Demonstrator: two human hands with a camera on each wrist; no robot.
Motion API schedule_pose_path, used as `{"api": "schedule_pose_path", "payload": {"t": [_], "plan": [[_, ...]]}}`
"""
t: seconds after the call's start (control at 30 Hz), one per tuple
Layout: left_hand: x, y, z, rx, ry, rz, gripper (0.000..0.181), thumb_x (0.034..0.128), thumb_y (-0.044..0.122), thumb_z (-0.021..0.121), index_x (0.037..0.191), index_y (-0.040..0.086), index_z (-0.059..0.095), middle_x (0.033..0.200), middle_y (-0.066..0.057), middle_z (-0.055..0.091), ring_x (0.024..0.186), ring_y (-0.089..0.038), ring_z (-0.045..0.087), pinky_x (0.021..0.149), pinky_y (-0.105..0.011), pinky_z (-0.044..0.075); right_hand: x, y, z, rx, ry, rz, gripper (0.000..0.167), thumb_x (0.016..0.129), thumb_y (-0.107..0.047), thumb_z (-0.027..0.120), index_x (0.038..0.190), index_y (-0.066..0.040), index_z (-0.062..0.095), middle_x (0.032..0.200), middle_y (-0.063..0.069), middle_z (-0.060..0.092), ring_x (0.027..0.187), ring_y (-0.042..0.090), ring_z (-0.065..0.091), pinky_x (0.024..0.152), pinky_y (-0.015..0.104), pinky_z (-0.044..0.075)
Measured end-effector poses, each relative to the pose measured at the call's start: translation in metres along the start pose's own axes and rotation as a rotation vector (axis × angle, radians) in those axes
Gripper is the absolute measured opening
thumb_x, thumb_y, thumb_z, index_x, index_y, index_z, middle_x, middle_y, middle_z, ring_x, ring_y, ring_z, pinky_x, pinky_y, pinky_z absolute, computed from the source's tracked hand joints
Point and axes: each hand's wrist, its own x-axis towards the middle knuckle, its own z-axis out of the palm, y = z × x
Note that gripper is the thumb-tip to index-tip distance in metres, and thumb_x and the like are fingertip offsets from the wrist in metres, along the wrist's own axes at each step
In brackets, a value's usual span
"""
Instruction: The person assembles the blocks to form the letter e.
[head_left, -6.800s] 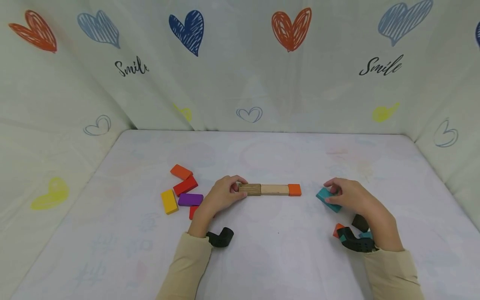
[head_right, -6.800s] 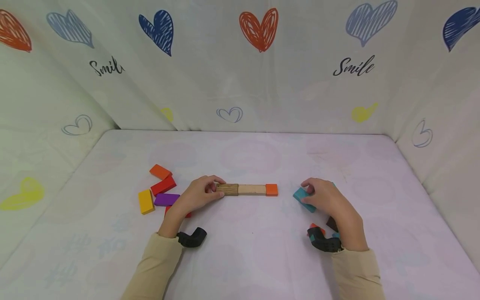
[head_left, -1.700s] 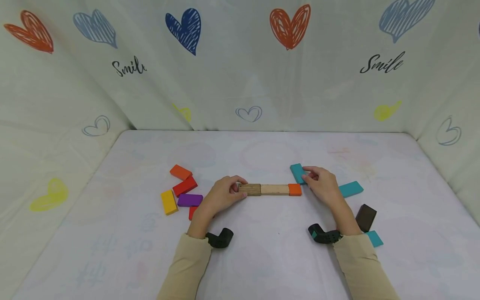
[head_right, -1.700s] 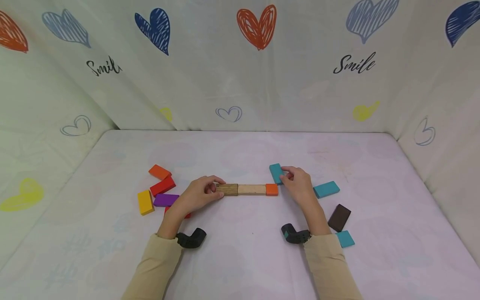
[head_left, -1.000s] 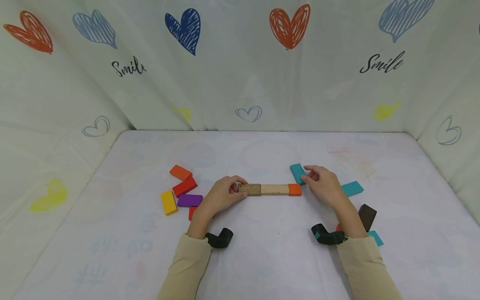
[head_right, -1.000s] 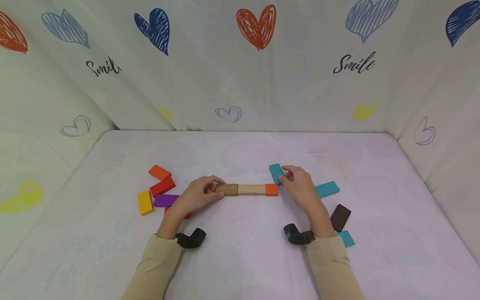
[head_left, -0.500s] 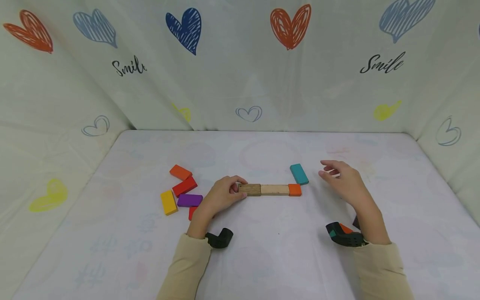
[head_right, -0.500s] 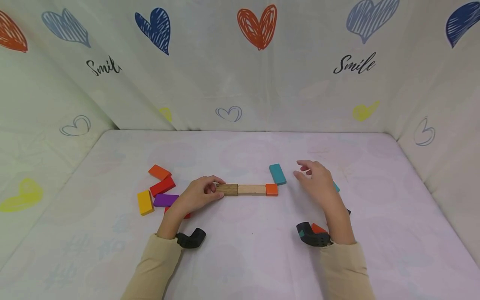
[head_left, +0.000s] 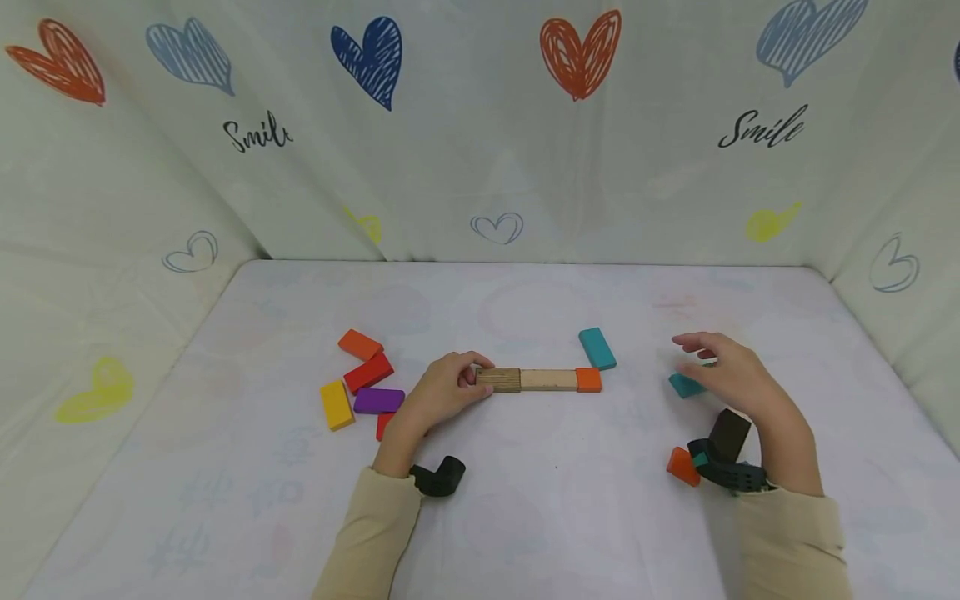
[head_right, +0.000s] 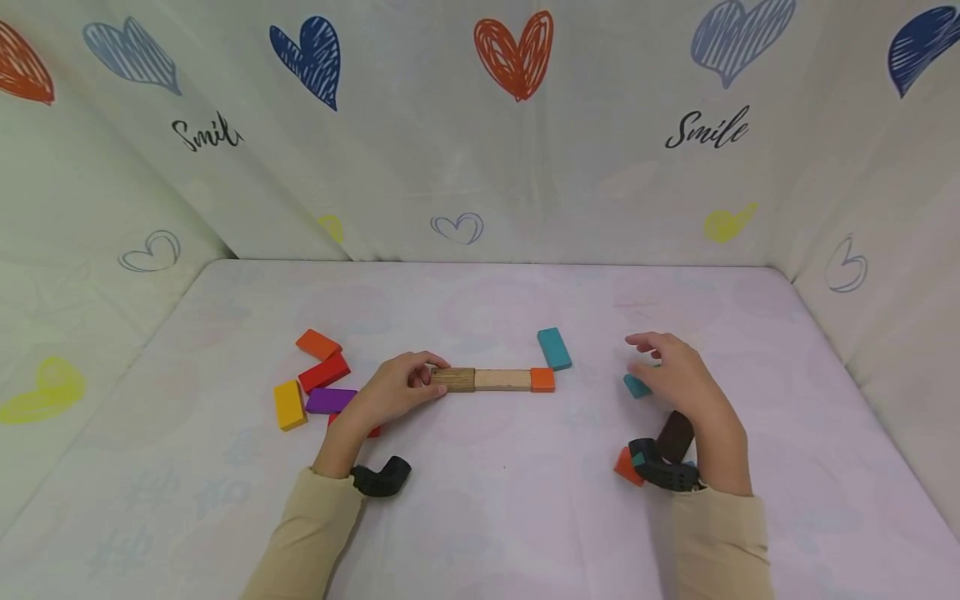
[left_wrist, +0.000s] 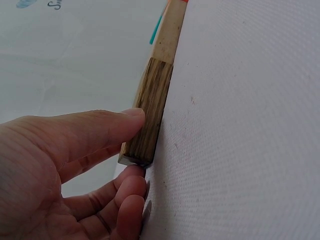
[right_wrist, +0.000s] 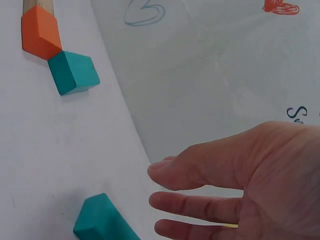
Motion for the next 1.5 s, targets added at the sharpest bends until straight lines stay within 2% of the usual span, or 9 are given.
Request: {"api": "schedule_pose_path", "payload": {"t": [0.53, 0.93, 1.5], "plan": [[-0.001, 0.000, -0.001, 0.007, -0.006, 0.005, 0.027, 0.0839, 0.015, 0.067, 0.110, 0.012, 0.063, 0.081, -0.004, 0.051, 0.071, -0.014, 0.044, 0.063, -0.024, 0.036, -0.003, 0.031, -0.002, 0.028, -0.044, 0.076, 0.041, 0.086, -0.009, 0.051, 0.125, 0.005, 0.049, 0.129, 0.032, 0.040, 0.110, 0.046, 0.038, 0.084, 0.056, 0.042], [0.000, 0.000, 0.000, 0.011, -0.004, -0.001, 0.027, 0.0838, 0.015, 0.068, 0.111, 0.013, 0.063, 0.081, -0.004, 0.051, 0.071, -0.015, 0.044, 0.063, -0.024, 0.036, 0.000, 0.039, 0.000, 0.010, -0.087, 0.050, 0.042, 0.081, -0.005, 0.055, 0.121, 0.007, 0.053, 0.125, 0.034, 0.037, 0.103, 0.045, 0.040, 0.080, 0.054, 0.043], [0.000, -0.002, 0.001, -0.004, 0.004, 0.001, 0.027, 0.0835, 0.015, 0.068, 0.110, 0.014, 0.064, 0.081, -0.004, 0.051, 0.070, -0.014, 0.045, 0.062, -0.024, 0.037, 0.002, 0.040, 0.005, -0.031, -0.054, 0.021, 0.039, 0.078, -0.004, 0.058, 0.115, 0.008, 0.053, 0.113, 0.032, 0.042, 0.095, 0.043, 0.043, 0.079, 0.053, 0.043]]}}
